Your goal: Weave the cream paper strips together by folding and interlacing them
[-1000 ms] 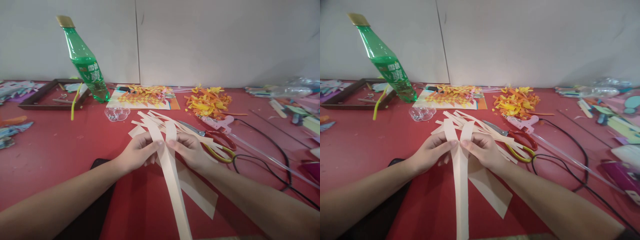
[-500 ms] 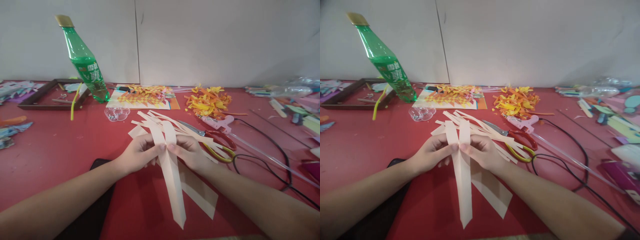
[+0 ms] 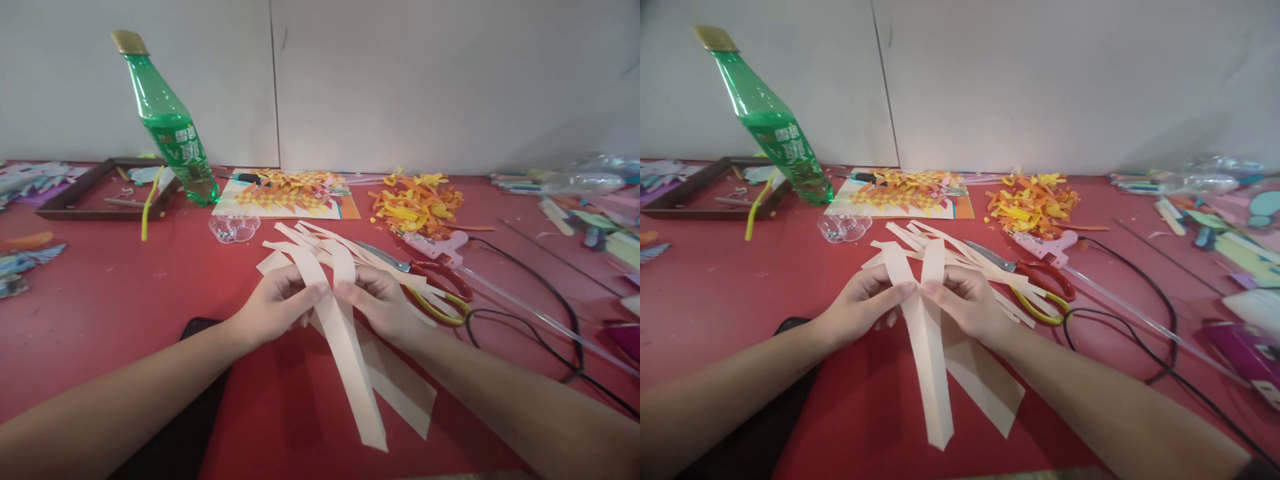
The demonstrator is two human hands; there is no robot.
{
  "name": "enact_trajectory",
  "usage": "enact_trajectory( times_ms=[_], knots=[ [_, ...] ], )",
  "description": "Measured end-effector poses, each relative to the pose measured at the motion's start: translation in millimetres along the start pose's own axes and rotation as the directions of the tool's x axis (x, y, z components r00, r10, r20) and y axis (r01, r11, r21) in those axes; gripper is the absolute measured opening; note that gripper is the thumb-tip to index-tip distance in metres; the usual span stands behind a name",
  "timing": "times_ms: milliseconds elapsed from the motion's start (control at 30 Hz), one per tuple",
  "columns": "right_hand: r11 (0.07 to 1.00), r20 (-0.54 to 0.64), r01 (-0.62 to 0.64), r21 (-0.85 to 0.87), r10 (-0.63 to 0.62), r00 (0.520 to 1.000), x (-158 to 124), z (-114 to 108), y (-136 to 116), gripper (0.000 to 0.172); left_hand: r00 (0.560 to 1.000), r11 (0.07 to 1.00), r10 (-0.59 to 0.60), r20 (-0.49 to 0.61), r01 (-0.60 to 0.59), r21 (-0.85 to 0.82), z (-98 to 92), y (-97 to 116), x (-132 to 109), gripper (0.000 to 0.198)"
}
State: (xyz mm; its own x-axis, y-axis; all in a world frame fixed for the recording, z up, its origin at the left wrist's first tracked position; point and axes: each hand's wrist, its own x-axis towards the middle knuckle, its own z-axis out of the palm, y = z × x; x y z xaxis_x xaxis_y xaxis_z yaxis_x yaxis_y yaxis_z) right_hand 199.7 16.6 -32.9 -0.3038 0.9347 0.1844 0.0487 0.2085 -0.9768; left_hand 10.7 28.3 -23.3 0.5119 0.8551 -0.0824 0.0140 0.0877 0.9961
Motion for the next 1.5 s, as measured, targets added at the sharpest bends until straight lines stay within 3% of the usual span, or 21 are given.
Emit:
enact_trajectory(
  times_ms=[133,233,433,667,967,1033,1200,1367,1500],
  knots=[
    [0.999,-0.030,-0.029,0.021,0.029,0.999,0.0,-0.3,2.5,0.025,0.999,1.000,-0.016,0.049,0.016,0.016,-1.2,-1.2,-1.8,0.038],
    [0.999,-0.023,-0.032,-0.004,0.031,0.999,-0.2,-1.0,3.0,0.027,0.993,0.999,-0.011,0.121,0.007,0.033,0.6,3.0,-3.4,0.036],
    [0.998,0.064,-0.059,0.039,0.056,0.996,-0.8,0.6,-0.1,0.028,0.998,0.999,0.022,0.064,-0.024,0.038,3.2,8.6,-1.3,0.029],
    [0.999,0.040,-0.039,-0.022,0.040,0.998,-1.2,0.8,1.7,0.029,0.998,0.999,0.047,0.034,-0.048,0.025,2.8,8.3,-0.3,0.027],
    [0.998,-0.013,-0.032,0.049,0.032,0.999,-0.1,0.2,3.5,0.025,1.000,1.000,0.019,-0.009,-0.019,0.004,-0.1,1.5,-1.2,0.030],
    [0.998,-0.029,-0.030,0.051,0.032,0.999,0.4,0.0,4.3,0.025,1.000,1.000,-0.018,0.001,0.018,0.006,-0.8,0.7,-2.2,0.033],
    [0.999,-0.030,-0.039,0.025,0.040,0.999,-0.5,-0.3,1.4,0.027,0.987,0.997,-0.070,0.143,0.065,0.034,0.3,4.7,-3.8,0.036],
    [0.995,0.055,-0.063,0.077,0.059,0.997,-2.0,-0.6,0.4,0.025,0.993,0.999,-0.039,0.110,0.034,0.043,0.6,3.7,-1.7,0.030],
    [0.995,0.056,-0.050,0.081,0.046,0.997,-2.0,-1.5,5.3,0.023,0.993,1.000,-0.011,0.116,0.008,0.027,0.2,1.7,-0.8,0.027]
  ],
)
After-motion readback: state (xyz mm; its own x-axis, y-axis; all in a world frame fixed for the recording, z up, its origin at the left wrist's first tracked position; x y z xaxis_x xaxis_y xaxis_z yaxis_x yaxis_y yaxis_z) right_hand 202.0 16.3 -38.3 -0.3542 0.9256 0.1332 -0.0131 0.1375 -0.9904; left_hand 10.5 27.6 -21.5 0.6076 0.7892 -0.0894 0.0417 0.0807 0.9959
